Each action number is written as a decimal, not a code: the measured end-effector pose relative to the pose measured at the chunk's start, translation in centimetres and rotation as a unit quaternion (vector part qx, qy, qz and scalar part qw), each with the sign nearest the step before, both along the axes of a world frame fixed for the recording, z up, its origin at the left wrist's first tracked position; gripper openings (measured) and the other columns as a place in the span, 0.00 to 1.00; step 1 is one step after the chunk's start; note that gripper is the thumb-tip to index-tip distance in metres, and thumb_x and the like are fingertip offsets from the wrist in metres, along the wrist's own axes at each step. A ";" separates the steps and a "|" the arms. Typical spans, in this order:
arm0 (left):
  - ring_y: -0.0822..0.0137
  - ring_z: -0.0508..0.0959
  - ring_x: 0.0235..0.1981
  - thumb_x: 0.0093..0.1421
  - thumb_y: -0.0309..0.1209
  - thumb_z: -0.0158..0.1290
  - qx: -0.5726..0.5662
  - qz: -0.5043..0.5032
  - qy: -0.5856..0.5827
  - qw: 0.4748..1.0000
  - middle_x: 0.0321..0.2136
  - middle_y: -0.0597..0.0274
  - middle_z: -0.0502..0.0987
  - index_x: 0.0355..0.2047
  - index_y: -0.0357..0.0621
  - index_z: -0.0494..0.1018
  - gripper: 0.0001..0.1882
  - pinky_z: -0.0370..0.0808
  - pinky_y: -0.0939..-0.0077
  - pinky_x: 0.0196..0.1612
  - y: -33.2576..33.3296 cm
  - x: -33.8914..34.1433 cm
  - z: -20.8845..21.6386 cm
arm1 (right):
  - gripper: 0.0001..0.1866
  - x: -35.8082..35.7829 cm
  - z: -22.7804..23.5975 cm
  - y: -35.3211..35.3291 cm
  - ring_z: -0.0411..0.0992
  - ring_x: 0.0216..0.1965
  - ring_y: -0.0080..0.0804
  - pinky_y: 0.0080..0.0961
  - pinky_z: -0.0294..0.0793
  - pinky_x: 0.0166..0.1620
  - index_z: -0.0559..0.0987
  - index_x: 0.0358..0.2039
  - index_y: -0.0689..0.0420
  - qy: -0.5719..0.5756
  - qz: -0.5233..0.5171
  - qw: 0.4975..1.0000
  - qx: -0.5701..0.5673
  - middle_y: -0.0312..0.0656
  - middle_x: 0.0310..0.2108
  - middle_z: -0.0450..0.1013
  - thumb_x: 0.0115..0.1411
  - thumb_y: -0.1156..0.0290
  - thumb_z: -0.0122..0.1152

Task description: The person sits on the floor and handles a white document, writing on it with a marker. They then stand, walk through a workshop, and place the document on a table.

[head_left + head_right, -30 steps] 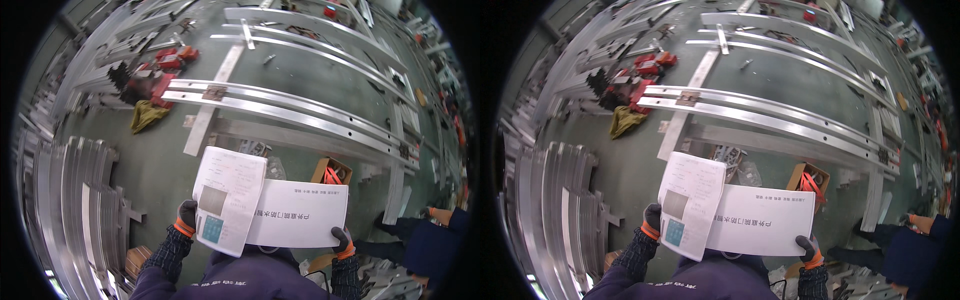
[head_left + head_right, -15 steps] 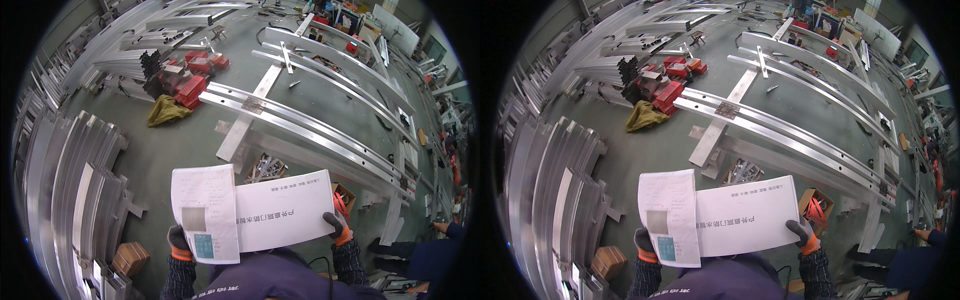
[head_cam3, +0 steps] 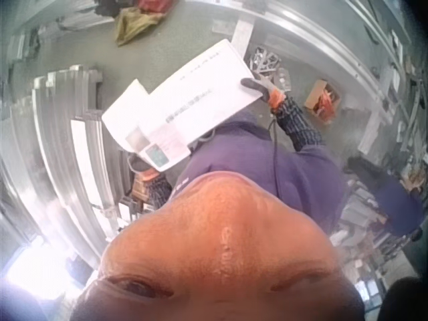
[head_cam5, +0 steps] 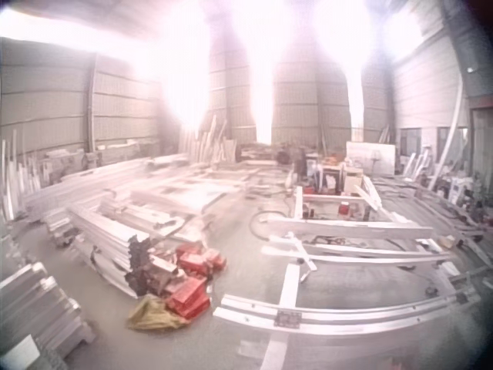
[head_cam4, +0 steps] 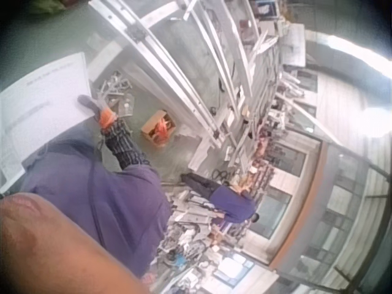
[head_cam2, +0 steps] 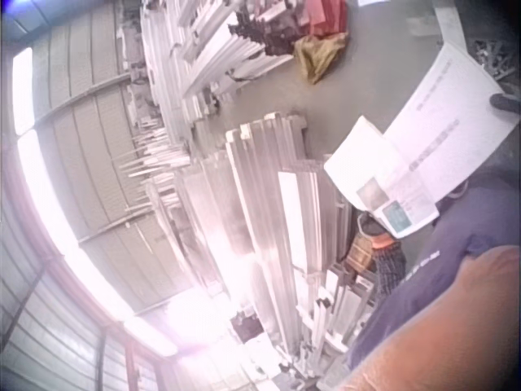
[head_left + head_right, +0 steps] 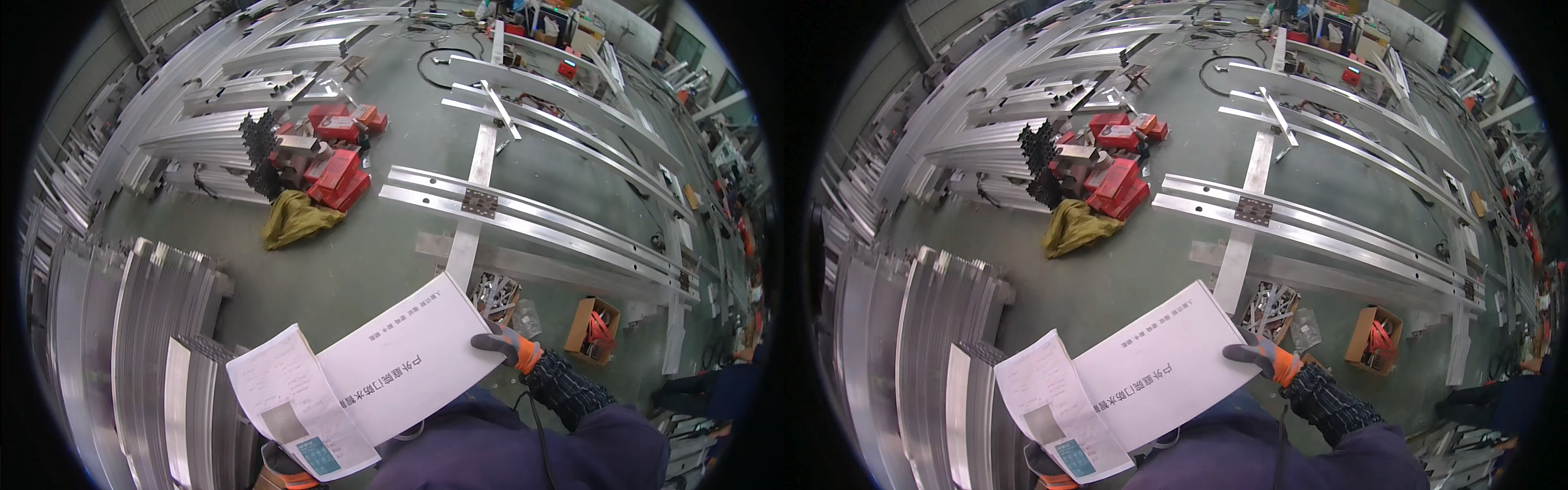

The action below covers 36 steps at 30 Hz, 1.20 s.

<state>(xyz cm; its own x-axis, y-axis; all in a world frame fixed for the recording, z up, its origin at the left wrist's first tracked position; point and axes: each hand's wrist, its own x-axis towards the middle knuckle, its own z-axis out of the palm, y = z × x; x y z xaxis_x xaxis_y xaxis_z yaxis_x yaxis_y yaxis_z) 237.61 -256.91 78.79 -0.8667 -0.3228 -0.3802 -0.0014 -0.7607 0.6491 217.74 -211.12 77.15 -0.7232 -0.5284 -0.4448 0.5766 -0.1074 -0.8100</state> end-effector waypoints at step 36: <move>0.49 0.71 0.56 0.56 0.47 0.45 0.015 -0.160 0.015 0.987 0.57 0.48 0.70 0.61 0.37 0.63 0.36 0.67 0.50 0.58 -30.2 -78.9 2.2 | 0.34 -63.7 2.2 -29.1 0.71 0.51 0.26 0.25 0.70 0.54 0.66 0.63 0.57 0.027 -0.194 0.980 -0.014 0.41 0.52 0.73 0.61 0.54 0.62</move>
<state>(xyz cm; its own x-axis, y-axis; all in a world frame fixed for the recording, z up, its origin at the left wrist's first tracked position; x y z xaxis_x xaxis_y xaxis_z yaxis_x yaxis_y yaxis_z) 158.73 -287.09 81.01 -0.9334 -0.0191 -0.3583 -0.2264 -0.7433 0.6295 154.07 -240.26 79.39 -0.8947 -0.2199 -0.3889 0.4435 -0.3327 -0.8322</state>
